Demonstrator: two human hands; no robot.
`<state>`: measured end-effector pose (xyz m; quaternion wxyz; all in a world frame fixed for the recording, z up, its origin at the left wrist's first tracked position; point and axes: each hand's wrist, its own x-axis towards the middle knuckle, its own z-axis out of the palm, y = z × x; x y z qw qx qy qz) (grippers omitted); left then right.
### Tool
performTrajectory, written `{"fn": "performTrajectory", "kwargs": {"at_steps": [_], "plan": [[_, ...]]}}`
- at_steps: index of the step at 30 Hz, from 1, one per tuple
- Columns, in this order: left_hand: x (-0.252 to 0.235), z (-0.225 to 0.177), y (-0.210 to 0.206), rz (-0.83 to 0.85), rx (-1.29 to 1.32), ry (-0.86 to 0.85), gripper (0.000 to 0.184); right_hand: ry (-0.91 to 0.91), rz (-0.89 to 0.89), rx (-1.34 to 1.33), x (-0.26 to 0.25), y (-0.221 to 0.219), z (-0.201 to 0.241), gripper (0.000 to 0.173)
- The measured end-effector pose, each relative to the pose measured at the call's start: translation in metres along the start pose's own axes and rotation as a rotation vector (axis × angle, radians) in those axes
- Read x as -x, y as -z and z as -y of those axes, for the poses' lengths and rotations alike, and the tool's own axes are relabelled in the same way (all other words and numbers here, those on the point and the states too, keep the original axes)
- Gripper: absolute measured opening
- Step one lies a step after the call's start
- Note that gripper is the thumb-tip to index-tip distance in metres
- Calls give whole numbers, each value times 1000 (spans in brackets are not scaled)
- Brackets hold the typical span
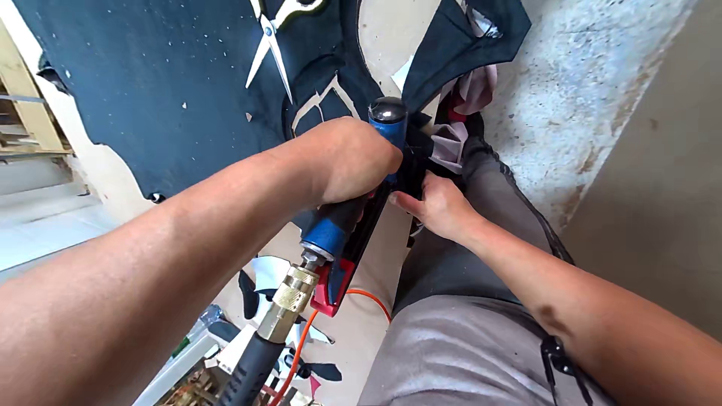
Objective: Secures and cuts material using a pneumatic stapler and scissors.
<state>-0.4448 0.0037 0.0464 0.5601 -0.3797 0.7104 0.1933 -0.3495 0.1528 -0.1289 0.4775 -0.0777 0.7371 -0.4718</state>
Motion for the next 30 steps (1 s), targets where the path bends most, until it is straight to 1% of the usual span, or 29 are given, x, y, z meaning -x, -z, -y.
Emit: {"fn": "performTrajectory", "kwargs": {"at_steps": [3,5,7,10,12,14,18,19,21,22,26,30], "plan": [[0,-3,-3,14,-11,18,37,5,17,16,0,1,0,48],[1,-3,-2,30,24,24,36,1,24,19,1,2,1,52],[1,4,5,45,113,14,35,-27,17,15,6,1,5,58],[2,19,24,29,303,9,31,-108,-60,-12,10,-7,14,71],[2,25,34,22,363,22,32,-147,-122,-54,10,-14,19,78],[0,26,39,40,378,51,32,-173,-171,-103,7,-21,22,76],[-9,21,34,56,357,58,31,-195,-199,-164,4,-27,20,70],[-14,24,36,84,356,50,32,-196,-205,-174,3,-28,20,69],[-31,37,46,208,380,36,37,-201,-211,-186,2,-30,19,69],[-33,39,48,238,377,39,38,-201,-215,-191,2,-31,19,68],[-11,18,36,107,319,77,33,-199,-210,-192,2,-33,20,66],[-14,17,32,117,321,82,29,-199,-205,-189,2,-32,20,63]]}}
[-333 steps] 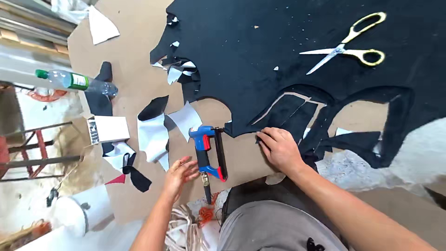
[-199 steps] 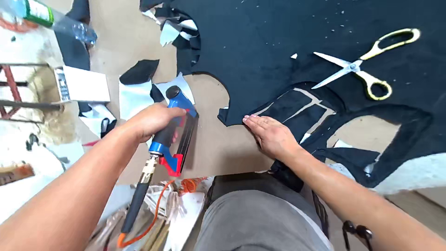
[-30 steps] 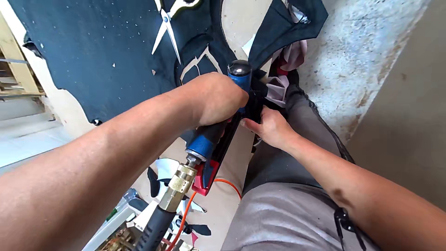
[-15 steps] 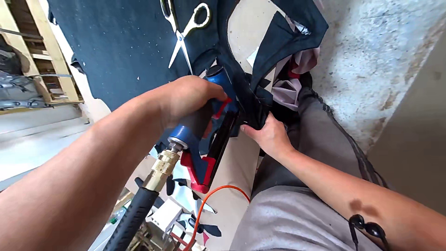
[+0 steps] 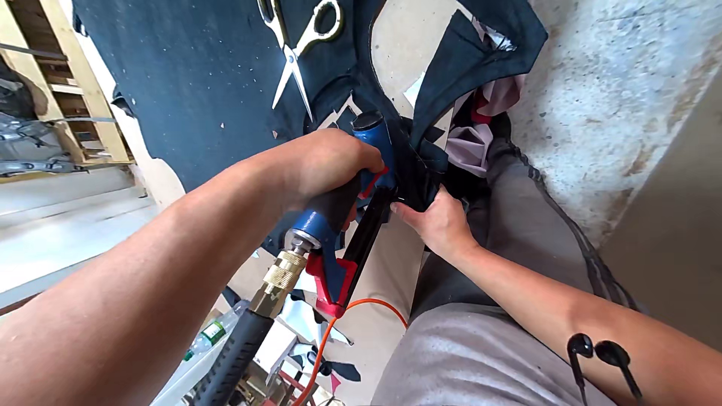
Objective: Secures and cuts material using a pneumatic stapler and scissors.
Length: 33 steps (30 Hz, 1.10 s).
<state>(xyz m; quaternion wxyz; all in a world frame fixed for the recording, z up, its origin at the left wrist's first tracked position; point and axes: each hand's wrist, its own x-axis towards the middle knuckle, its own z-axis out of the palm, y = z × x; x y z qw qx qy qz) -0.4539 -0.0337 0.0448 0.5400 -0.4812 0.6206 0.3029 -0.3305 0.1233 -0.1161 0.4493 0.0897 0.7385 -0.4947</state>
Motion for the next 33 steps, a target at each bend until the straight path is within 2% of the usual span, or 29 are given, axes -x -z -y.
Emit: {"fn": "performTrajectory", "kwargs": {"at_steps": [9,16,25,33], "plan": [[-3,-10,-3,21,-132,23,28,19,-4,25,0,2,-1,65],[0,-3,28,-46,-17,11,30,10,-2,1,0,2,-1,66],[-11,4,23,7,1,26,27,32,-16,-2,0,-1,-4,66],[-14,10,28,-10,49,44,27,26,-19,15,-1,-2,-3,65]]}}
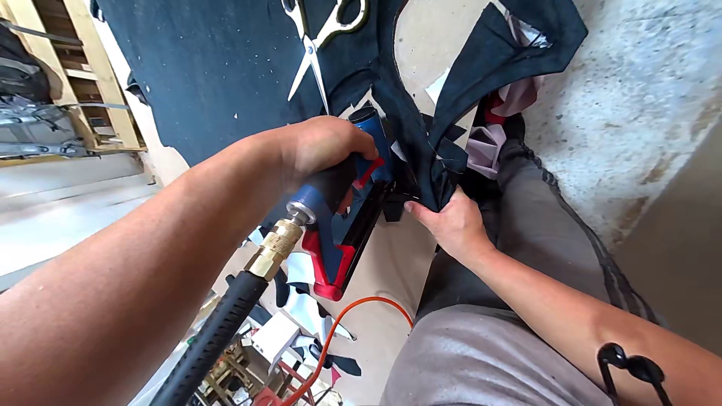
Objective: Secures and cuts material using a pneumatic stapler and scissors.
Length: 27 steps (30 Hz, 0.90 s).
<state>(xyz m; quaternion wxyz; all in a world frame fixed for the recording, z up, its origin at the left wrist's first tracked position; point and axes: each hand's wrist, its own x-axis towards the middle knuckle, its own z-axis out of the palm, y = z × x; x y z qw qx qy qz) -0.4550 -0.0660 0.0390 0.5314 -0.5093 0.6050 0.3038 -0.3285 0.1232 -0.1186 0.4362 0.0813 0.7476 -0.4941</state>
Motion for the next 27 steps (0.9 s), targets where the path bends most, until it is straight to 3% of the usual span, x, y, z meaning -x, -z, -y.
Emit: {"fn": "performTrajectory", "kwargs": {"at_steps": [19,23,27], "plan": [[-1,6,12,5,35,3,26,25,-15,-4,-1,-1,0,66],[25,57,34,-120,179,-107,44,-28,93,57,-5,10,3,70],[33,167,20,-470,192,-108,49,-115,457,336,-20,72,23,67]]}}
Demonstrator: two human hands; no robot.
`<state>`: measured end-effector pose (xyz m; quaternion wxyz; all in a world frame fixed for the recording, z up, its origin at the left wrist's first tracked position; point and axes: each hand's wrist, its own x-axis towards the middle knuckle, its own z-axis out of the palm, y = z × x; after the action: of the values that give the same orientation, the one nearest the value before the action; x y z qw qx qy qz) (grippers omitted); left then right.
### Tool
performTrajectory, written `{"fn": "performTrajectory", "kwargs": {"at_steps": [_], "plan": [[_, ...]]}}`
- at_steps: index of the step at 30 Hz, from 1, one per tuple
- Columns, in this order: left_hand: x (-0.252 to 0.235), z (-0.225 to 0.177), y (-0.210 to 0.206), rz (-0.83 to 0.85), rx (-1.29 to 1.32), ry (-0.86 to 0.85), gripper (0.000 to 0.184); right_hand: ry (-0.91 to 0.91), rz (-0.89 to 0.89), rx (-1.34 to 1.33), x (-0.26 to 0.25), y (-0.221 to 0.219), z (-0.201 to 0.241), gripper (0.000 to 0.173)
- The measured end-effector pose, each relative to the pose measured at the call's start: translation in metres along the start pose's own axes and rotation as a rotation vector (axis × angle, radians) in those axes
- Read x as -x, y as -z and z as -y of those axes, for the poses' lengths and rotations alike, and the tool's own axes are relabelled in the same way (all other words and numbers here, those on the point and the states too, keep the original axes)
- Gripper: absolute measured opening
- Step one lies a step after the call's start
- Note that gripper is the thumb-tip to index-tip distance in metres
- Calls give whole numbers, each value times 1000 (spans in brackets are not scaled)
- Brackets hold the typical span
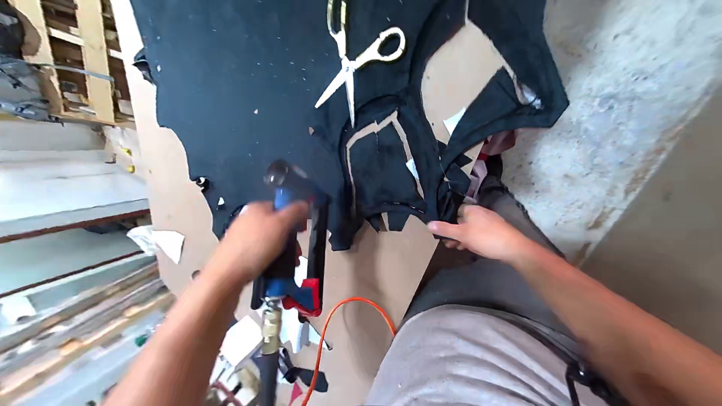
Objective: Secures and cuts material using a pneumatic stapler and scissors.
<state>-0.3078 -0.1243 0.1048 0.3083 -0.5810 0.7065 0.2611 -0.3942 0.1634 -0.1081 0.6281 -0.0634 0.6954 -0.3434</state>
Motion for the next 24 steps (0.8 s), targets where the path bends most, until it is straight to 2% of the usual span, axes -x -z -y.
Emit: {"fn": "performTrajectory", "kwargs": {"at_steps": [1,2,5,8,10,12,14,16,18,20,24], "plan": [[0,35,-7,-70,-60,-10,48,-7,0,77,8,23,2,61],[1,70,-18,-127,-123,-29,49,17,-75,149,19,46,5,52],[5,147,-70,-274,-220,-85,66,159,-431,335,45,111,33,31],[-10,193,-125,-364,-163,-67,79,333,-673,541,50,154,89,30],[-14,202,-151,-364,-123,-3,74,461,-705,728,41,163,137,33],[-2,190,-166,-429,-36,22,65,591,-642,938,17,160,188,37],[20,164,-176,-517,72,-56,55,737,-549,1148,-19,152,234,44],[41,124,-193,-478,166,-117,48,870,-401,1336,-64,144,274,62],[50,74,-213,-356,301,-110,44,907,-194,1551,-107,139,308,76],[51,27,-232,-246,471,-48,44,886,-26,1727,-133,133,328,75],[37,-51,-260,-280,716,145,46,837,15,1886,-124,128,338,56]]}}
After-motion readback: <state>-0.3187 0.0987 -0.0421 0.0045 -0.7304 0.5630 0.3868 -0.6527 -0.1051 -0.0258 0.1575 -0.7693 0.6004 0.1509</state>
